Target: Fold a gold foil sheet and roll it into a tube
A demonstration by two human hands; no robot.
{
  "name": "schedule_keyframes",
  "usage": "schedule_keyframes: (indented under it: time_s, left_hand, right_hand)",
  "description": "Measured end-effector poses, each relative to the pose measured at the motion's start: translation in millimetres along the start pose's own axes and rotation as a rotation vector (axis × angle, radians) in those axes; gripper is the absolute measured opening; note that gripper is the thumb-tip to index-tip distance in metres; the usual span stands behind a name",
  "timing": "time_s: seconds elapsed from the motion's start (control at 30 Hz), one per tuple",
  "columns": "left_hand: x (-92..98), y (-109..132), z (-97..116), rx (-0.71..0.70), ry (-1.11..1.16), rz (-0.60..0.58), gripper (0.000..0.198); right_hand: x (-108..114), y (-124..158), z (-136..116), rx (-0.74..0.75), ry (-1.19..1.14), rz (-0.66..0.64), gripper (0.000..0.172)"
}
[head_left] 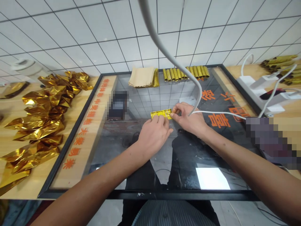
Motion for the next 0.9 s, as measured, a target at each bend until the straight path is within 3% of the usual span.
schedule_keyframes:
  time_s: [0.13,0.23,0.3,0.47,0.63,0.9]
  left_hand:
    - [0.7,0,3,0.006,-0.028,0.001,0.038]
    - [0.0,1,3,0.016,-0.041,0.016,0.038]
    - [-0.1,2,3,0.019,-0.046,0.031,0.037]
    - [-1.0,3,3,0.023,-0.071,0.042,0.04]
    - [-0.7,2,6,0.015,-0.09,0.057,0.044]
    - [-1.4,1,2,0.021,-0.077,0.061,0.044]
  right_hand:
    - [3,4,4,0.046,-0.131,0.014,0.006]
    - [17,16,-4,0.165,-0.154,0.041,0.021]
    - [25,27,-14,0.267,-0.024,0.052,0.033]
    - [14,46,-35,0.424,0.325,-0.074,0.043]
    - [6,48,-42,0.441,0.487,-0.117,0.042]
    - [10,51,-53,0.398,0.557,-0.167,0.032]
Point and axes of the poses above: each hand's wrist, its own y-axis away from the middle knuckle, its own x-axis out of the back of the hand, z = x × y, the point moved 10 cm from there along -y, towards the middle knuckle, and after that the axes turned 7 degrees about z, right-handed, at the moved point
